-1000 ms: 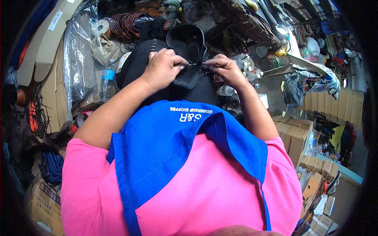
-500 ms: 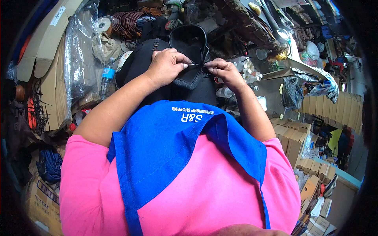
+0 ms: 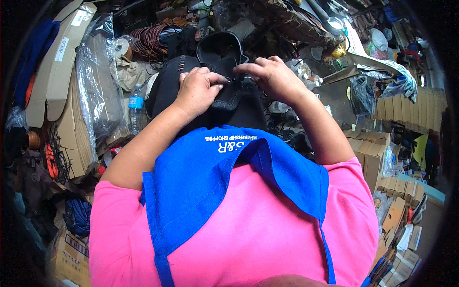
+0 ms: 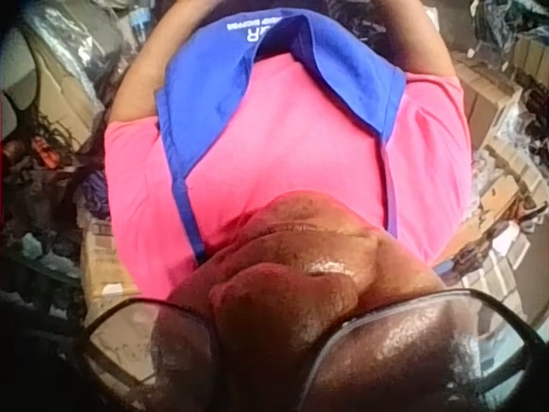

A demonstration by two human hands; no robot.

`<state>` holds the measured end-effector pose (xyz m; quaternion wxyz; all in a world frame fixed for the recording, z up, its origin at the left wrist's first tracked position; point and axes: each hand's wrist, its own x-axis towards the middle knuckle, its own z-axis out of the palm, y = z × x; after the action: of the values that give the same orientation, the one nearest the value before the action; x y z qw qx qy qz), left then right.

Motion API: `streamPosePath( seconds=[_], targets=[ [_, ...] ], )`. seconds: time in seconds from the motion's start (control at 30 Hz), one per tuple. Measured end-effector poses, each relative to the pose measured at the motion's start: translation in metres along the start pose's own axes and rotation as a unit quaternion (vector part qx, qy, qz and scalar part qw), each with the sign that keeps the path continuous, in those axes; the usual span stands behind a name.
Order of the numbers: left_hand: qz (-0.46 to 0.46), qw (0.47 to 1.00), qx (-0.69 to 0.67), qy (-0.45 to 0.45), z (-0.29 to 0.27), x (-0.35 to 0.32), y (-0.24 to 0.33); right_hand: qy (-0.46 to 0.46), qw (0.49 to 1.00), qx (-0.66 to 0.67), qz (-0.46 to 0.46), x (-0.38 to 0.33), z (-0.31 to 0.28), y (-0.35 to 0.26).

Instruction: Repairing or stitching a black shoe by hand.

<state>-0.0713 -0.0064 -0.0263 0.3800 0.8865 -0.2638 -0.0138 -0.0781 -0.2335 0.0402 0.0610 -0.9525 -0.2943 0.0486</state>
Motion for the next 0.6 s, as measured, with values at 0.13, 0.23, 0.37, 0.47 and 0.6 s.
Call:
streamPosePath(
  seconds=[0.13, 0.23, 0.37, 0.47, 0.6],
  targets=[
    [-0.013, 1.000, -0.015, -0.010, -0.002, 0.002, 0.001, 0.040, 0.984, 0.170, 0.036, -0.008, 0.017, 0.013],
    [-0.035, 0.998, -0.026, -0.035, -0.004, 0.004, 0.000, 0.048, 0.948, 0.303, 0.082, -0.012, 0.025, 0.013],
    [-0.054, 0.996, -0.054, -0.056, -0.003, 0.005, -0.003, 0.056, 0.895, 0.426, 0.118, -0.014, 0.037, 0.018],
    [-0.042, 0.997, -0.037, -0.058, -0.004, 0.007, -0.003, 0.048, 0.890, 0.439, 0.114, -0.014, 0.038, 0.020],
    [0.003, 0.999, 0.003, -0.043, -0.010, 0.010, -0.002, 0.063, 0.900, 0.420, 0.103, -0.012, 0.034, 0.013]
  ],
)
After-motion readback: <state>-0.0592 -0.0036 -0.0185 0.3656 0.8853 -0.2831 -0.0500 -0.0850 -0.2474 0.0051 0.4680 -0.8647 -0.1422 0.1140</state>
